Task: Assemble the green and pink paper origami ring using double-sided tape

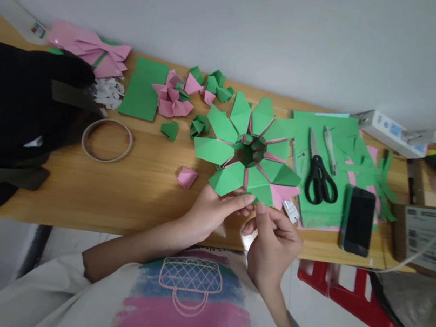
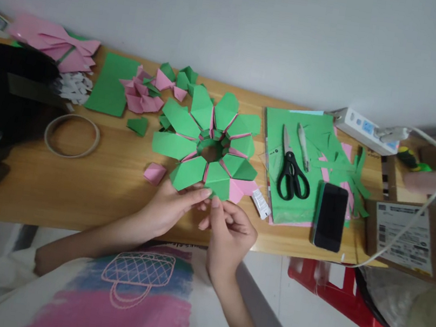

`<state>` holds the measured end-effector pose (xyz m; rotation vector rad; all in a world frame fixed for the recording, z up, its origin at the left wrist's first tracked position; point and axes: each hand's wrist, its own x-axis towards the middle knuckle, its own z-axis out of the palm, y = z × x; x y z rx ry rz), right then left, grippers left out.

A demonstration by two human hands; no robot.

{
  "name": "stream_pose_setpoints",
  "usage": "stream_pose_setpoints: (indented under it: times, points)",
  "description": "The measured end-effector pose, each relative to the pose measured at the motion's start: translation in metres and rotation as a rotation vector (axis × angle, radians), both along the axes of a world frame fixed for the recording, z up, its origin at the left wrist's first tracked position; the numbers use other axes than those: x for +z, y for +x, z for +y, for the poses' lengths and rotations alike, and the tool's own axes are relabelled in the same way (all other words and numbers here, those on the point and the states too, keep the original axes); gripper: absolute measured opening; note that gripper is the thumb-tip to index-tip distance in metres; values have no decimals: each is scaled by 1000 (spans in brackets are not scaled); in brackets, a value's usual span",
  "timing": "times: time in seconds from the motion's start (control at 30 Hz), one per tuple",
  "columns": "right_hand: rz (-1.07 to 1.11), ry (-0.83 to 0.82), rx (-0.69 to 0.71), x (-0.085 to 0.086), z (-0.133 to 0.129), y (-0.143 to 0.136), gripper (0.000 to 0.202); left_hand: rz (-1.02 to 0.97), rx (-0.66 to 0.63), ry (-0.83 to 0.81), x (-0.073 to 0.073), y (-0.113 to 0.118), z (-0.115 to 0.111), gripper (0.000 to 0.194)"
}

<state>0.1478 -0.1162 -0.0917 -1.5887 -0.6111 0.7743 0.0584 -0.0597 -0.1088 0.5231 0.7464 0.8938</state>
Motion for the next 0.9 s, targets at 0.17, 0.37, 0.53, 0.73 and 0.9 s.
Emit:
stream_pose_setpoints:
  times: [0.17,0.37,0.53,0.73,0.9]
  points:
    - [4,21,-24,-1,2,-2,23,45,6,2,0,-1,-2,26]
    - [22,29,-46,-5,1,-2,22,59,-36,-53,2,-3,-5,31]
    - [15,5,-36,-5,2,-3,26,42,14,-43,2,0,-5,37]
    - [-11,-43,-9,-4,0,-3,31,42,14,-38,4,1,-7,43]
    - [6,-67,-20,-9,0,-3,45,118,47,30,1,7,-10,52]
